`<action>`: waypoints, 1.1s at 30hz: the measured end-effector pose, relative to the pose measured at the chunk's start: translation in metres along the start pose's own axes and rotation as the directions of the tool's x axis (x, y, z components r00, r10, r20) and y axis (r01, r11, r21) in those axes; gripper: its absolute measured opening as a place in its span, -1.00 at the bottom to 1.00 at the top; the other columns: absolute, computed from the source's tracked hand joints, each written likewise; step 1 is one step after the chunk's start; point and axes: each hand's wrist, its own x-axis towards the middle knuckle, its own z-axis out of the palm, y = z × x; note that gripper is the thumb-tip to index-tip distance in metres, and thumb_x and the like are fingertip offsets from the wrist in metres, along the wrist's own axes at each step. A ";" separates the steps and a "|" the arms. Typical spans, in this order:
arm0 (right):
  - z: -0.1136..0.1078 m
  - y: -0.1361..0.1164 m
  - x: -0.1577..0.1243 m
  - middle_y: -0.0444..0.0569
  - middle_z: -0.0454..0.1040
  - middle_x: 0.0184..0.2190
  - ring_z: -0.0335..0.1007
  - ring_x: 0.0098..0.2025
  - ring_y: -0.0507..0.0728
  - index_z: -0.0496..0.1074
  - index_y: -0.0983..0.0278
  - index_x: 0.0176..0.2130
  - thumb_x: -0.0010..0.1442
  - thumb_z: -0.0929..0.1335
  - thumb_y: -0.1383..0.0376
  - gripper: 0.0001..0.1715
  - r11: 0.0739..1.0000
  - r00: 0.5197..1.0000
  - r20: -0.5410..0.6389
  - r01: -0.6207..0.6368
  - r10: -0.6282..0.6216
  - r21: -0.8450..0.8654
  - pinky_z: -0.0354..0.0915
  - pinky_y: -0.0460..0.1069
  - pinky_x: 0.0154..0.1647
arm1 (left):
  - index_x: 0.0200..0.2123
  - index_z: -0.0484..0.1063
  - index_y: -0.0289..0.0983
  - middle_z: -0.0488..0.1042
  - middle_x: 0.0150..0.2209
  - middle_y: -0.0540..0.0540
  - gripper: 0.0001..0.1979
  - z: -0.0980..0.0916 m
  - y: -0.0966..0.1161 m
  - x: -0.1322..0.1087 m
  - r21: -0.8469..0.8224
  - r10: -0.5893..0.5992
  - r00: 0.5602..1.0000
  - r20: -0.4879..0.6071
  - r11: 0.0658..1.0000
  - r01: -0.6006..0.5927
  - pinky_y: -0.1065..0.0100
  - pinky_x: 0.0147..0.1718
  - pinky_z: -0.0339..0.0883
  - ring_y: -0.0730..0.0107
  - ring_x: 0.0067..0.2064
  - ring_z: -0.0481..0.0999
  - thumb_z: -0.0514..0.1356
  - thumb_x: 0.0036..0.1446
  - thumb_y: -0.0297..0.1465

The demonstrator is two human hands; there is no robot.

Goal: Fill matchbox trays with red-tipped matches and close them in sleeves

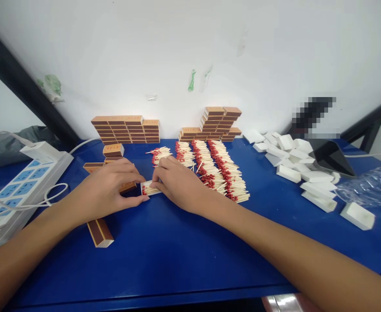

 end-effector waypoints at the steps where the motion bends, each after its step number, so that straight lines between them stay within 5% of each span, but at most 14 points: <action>1: 0.001 0.001 0.000 0.03 0.49 -0.18 0.38 -0.03 0.20 0.52 0.24 -0.21 0.44 0.41 0.38 -0.89 1.000 1.000 -0.007 0.005 -0.005 0.014 0.33 0.09 -0.03 | -0.18 0.64 -0.26 0.60 -0.24 -0.14 -0.72 0.000 0.000 0.000 -0.001 -0.001 1.000 0.001 1.000 0.001 0.12 -0.15 0.40 0.10 -0.12 0.53 0.39 0.28 -0.15; 8: -0.005 0.029 0.005 0.01 0.47 -0.24 0.37 -0.11 0.22 0.50 0.23 -0.23 0.42 0.43 0.36 -0.89 0.993 0.979 -0.198 -0.071 0.050 -0.096 0.29 0.11 -0.06 | -0.12 0.67 -0.28 0.60 -0.25 -0.14 -0.69 0.000 -0.001 0.001 0.004 -0.018 1.000 0.005 1.000 0.018 0.10 -0.15 0.41 0.07 -0.11 0.53 0.40 0.27 -0.15; 16: -0.008 0.037 0.003 0.08 0.52 -0.21 0.39 -0.06 0.26 0.51 0.26 -0.27 0.43 0.43 0.31 -0.83 0.969 0.991 -0.021 -0.134 0.132 -0.208 0.31 0.14 -0.02 | -0.14 0.68 -0.29 0.61 -0.24 -0.17 -0.69 0.001 -0.003 0.000 -0.002 -0.015 1.000 -0.007 1.000 0.015 0.09 -0.13 0.42 0.07 -0.11 0.53 0.40 0.26 -0.15; 33: 0.009 0.029 0.015 0.11 0.49 -0.17 0.37 -0.04 0.27 0.51 0.30 -0.21 0.46 0.41 0.30 -0.85 0.952 0.989 -0.080 -0.142 0.125 -0.271 0.33 0.13 0.02 | -0.16 0.67 -0.27 0.61 -0.25 -0.13 -0.73 0.002 -0.003 0.000 0.001 -0.005 1.000 -0.025 1.000 0.005 0.14 -0.15 0.40 0.10 -0.12 0.52 0.41 0.26 -0.18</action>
